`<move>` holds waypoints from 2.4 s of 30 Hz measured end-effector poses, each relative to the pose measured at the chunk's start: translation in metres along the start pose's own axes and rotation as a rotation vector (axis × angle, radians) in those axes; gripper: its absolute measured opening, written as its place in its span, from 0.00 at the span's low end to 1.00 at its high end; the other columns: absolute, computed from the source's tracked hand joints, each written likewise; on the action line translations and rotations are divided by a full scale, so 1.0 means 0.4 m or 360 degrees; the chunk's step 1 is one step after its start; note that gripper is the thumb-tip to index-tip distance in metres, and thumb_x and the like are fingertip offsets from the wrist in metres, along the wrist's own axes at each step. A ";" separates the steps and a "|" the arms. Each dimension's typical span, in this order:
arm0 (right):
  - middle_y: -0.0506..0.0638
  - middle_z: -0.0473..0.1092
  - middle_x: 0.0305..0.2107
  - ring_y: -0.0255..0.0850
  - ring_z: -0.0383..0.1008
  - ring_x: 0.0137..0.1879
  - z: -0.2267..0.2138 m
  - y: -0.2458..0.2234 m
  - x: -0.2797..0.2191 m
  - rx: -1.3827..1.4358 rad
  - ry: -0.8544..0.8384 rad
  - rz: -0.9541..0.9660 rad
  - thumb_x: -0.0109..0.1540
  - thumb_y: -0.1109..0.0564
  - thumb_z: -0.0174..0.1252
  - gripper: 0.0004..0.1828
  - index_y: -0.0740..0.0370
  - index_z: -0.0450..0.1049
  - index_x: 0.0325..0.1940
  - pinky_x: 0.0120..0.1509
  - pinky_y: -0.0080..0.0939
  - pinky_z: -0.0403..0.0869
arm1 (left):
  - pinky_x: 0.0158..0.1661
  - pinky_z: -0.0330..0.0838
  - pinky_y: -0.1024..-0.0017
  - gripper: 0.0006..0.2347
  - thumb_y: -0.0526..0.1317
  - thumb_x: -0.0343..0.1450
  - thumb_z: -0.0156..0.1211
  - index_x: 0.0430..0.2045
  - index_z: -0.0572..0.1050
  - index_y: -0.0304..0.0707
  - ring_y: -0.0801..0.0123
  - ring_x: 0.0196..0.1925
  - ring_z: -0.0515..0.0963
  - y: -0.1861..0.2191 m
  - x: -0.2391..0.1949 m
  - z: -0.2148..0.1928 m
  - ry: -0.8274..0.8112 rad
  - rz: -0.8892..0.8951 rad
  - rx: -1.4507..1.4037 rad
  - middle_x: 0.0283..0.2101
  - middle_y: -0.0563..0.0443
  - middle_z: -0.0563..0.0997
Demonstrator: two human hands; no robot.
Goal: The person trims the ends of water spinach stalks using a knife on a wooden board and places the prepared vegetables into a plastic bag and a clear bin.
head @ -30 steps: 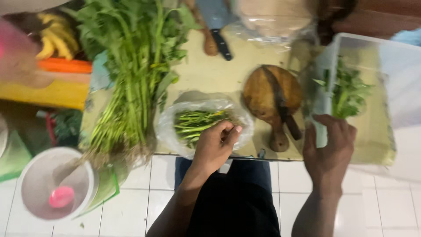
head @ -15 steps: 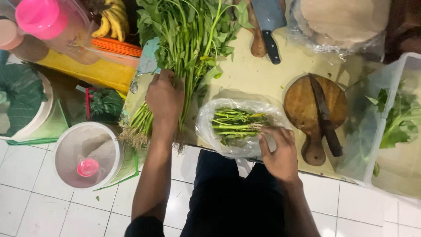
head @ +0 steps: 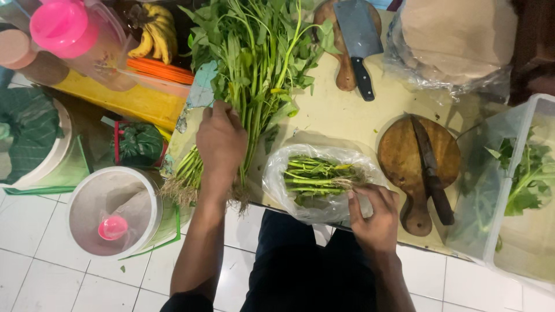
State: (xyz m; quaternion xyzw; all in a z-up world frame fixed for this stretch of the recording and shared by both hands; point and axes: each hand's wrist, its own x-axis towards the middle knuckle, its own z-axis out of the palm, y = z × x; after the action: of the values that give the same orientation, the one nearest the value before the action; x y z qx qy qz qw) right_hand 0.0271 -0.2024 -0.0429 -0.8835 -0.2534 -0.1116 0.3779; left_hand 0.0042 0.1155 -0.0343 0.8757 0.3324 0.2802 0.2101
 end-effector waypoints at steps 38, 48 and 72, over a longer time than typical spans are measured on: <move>0.44 0.66 0.28 0.32 0.58 0.31 -0.109 0.038 0.268 0.1105 -0.0510 0.0652 0.74 0.53 0.54 0.16 0.69 0.79 0.52 0.35 0.34 0.58 | 0.42 0.74 0.77 0.11 0.45 0.77 0.58 0.43 0.80 0.35 0.76 0.39 0.81 0.269 0.078 0.104 -0.0447 -0.0054 -0.1448 0.37 0.55 0.84; 0.44 0.71 0.30 0.29 0.66 0.35 -0.181 0.040 0.235 0.0791 -0.0263 0.0615 0.68 0.53 0.56 0.18 0.60 0.77 0.61 0.38 0.30 0.68 | 0.42 0.72 0.81 0.07 0.38 0.74 0.64 0.39 0.78 0.31 0.78 0.40 0.81 0.504 0.147 0.183 -0.0779 0.0129 -0.2250 0.36 0.52 0.85; 0.53 0.74 0.32 0.31 0.63 0.23 -0.034 0.103 0.264 0.1792 0.0355 0.0468 0.71 0.58 0.50 0.05 0.59 0.66 0.51 0.25 0.31 0.60 | 0.38 0.71 0.64 0.11 0.39 0.72 0.62 0.49 0.78 0.45 0.63 0.42 0.79 0.472 -0.136 0.114 -0.0888 0.0051 -0.1419 0.42 0.48 0.82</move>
State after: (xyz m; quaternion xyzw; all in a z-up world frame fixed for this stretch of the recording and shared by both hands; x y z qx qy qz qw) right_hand 0.1383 -0.1983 -0.0177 -0.5557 -0.1073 0.0012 0.8244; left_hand 0.0867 -0.0614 0.0167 0.7475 0.0990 0.1537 0.6386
